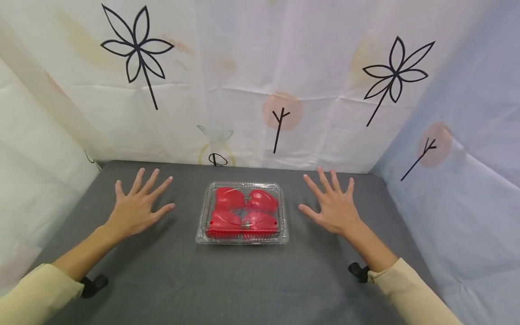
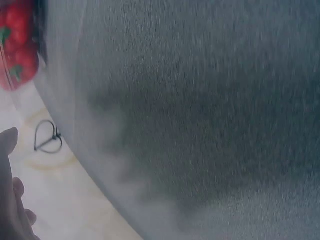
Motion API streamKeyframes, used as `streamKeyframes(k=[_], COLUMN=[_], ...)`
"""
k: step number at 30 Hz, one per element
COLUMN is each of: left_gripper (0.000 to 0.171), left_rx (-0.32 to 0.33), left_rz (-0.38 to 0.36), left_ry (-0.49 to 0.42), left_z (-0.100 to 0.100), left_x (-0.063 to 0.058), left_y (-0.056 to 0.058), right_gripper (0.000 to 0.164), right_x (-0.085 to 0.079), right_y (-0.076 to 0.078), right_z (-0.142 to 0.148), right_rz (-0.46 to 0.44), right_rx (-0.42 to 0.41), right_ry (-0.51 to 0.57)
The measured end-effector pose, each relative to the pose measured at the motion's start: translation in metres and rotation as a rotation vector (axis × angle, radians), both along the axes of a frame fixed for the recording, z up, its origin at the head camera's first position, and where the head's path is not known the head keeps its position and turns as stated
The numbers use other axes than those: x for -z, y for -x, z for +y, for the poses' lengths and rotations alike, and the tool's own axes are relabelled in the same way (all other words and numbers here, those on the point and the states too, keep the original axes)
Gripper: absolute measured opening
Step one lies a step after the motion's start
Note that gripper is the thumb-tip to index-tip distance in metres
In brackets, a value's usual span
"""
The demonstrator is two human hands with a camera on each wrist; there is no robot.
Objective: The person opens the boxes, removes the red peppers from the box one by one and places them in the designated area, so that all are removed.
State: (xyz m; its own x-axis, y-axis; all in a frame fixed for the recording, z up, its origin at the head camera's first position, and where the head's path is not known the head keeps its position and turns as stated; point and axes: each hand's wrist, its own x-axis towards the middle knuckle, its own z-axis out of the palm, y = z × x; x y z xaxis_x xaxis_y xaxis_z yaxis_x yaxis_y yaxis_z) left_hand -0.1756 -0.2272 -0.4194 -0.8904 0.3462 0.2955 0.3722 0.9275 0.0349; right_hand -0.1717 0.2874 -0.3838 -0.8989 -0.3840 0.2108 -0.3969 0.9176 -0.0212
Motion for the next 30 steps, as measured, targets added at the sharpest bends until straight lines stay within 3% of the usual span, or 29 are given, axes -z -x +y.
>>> streamKeyframes(k=[8, 14, 21, 30], left_gripper=[0.076, 0.077, 0.078, 0.078], left_rx=[0.077, 0.135, 0.191, 0.282], left_rz=[-0.028, -0.055, -0.157, -0.321], left_ry=[-0.027, -0.039, -0.083, -0.205], left_z=[0.021, 0.033, 0.045, 0.053], left_x=[0.003, 0.010, 0.015, 0.017], left_y=[-0.014, -0.026, -0.036, -0.041], right_gripper=[0.080, 0.078, 0.080, 0.078], right_x=[0.006, 0.011, 0.015, 0.020], right_y=[-0.009, -0.017, -0.024, -0.028], right_z=[-0.023, -0.039, -0.052, -0.067], right_rz=[0.057, 0.036, 0.014, 0.048], right_rx=[-0.196, -0.328, -0.414, -0.560], right_ry=[-0.009, -0.058, -0.094, -0.079])
